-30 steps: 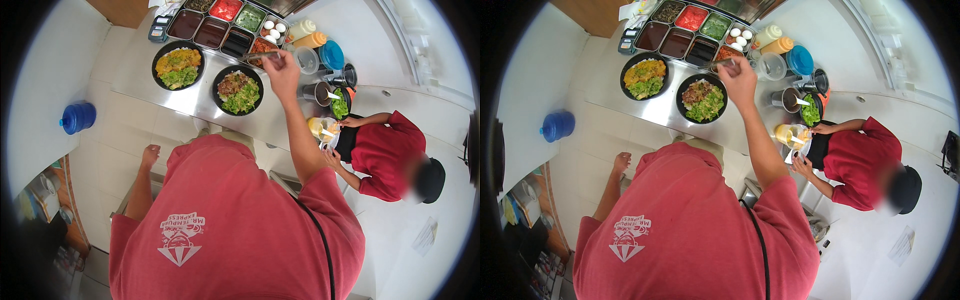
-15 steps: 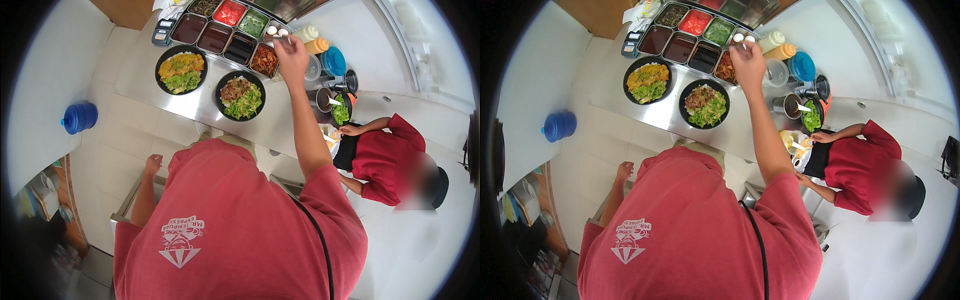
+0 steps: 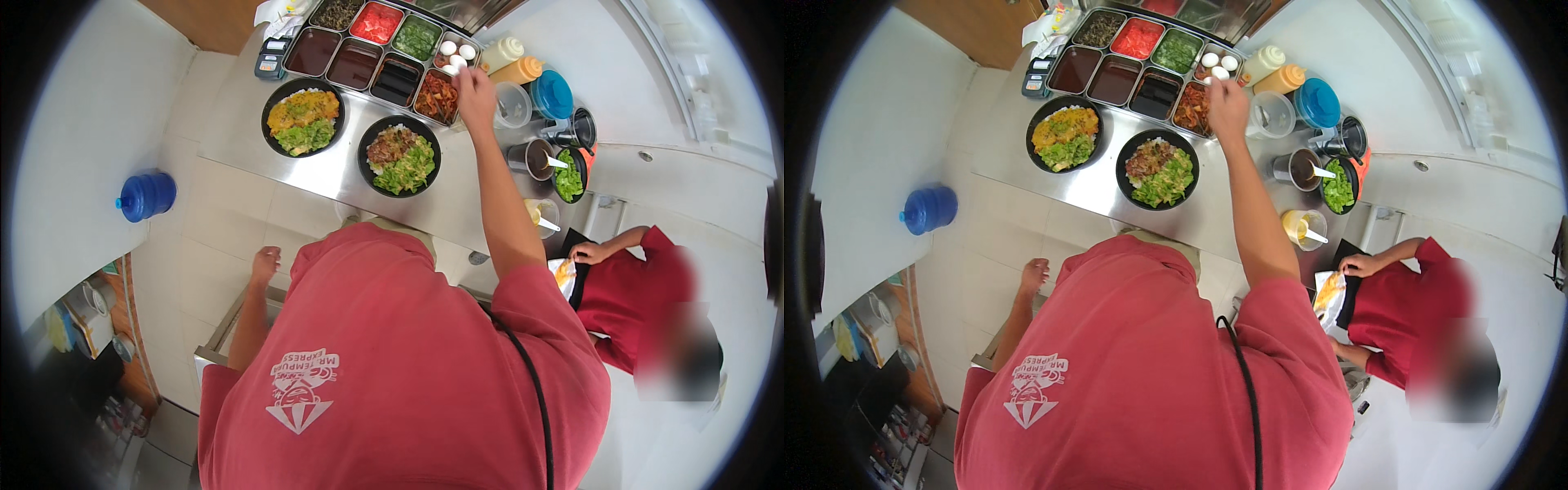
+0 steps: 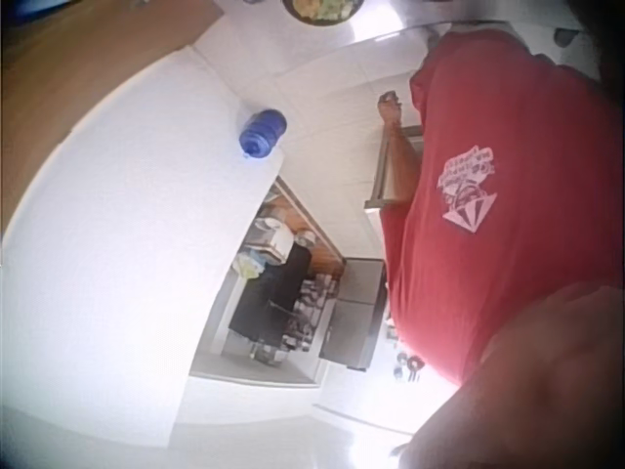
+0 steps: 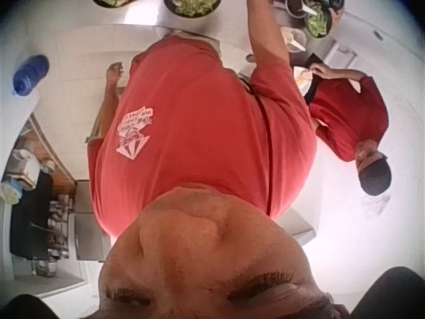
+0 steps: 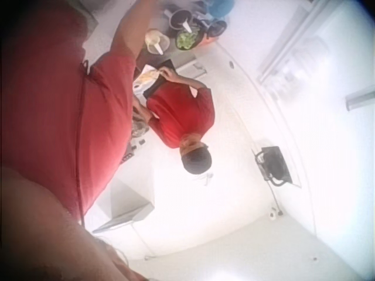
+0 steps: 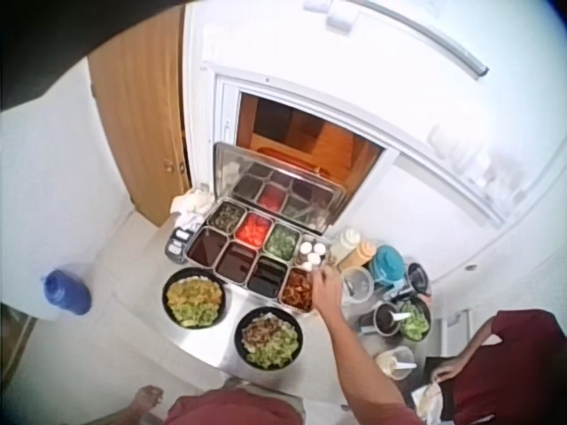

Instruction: The person assembles two rice bowls by adding cooked egg, lettuce, sauces, and fried items from a wok. They then carry the bowls to the counter and place them on a tray with side dishes.

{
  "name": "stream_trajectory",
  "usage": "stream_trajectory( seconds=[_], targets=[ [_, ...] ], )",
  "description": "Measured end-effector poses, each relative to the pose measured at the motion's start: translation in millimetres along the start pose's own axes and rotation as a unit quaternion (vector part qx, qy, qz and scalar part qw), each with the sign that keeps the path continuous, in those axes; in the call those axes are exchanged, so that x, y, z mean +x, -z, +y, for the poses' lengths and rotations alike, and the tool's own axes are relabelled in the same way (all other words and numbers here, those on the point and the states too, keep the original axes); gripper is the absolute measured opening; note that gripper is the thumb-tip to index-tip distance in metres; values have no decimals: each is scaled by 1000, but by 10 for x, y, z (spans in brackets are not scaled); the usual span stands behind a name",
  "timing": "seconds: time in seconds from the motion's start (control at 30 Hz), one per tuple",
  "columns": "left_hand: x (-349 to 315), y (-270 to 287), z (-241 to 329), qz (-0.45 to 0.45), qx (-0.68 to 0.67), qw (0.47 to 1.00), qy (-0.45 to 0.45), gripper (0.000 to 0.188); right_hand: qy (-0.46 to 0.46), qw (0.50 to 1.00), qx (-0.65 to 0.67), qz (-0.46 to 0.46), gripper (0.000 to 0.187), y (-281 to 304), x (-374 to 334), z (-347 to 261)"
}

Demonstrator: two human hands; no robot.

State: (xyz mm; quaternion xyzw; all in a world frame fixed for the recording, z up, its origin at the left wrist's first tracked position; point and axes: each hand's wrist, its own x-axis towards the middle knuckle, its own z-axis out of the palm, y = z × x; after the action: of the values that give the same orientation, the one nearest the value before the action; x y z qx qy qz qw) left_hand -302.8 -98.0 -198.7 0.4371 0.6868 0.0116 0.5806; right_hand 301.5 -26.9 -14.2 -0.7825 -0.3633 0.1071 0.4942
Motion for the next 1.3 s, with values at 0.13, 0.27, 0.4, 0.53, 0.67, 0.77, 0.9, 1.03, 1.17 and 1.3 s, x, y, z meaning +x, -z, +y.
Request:
stream_trajectory(
  seconds=[0.13, 0.27, 0.4, 0.53, 0.67, 0.77, 0.9, 1.03, 1.17, 1.3],
  targets=[
    [167, -197, -126, -60, 69, 996, 3, 33, -81, 989, 123, -4, 24, 483, -793, 273],
    [541, -143, -13, -92, 148, 981, -81, 34, -209, 970, -12, -122, 25, 896, -1376, 396],
    [849, -72, 779, -125, 143, 978, -91, 32, -233, 961, 56, -139, 22, 1078, -1919, 680],
    [870, -97, 1239, -171, 228, 958, -25, 24, -141, 962, -89, -214, 23, 1109, -2200, 509],
    [1114, -31, 1057, -412, 155, 896, 61, 23, -198, 878, -156, -407, 25, 1245, -2206, 203],
    [450, -641, 1488, -402, 354, 835, -126, 30, -287, 857, -105, -416, 24, 1454, -2305, 267],
    [106, -1052, 1835, -327, 435, 813, -204, 36, -216, 945, -77, -233, 26, 1593, -2349, 403],
    [815, -873, 1156, -405, 248, 870, -129, 39, -152, 900, -80, -401, 26, 1583, -1724, 217],
    [419, -958, 1572, -476, 405, 734, -266, 53, -193, 891, 41, -409, 31, 1648, -1387, 93],
    [810, -979, 889, -298, 557, 761, -147, 59, -120, 900, 17, -419, 33, 1712, -1051, 174]
  ],
)
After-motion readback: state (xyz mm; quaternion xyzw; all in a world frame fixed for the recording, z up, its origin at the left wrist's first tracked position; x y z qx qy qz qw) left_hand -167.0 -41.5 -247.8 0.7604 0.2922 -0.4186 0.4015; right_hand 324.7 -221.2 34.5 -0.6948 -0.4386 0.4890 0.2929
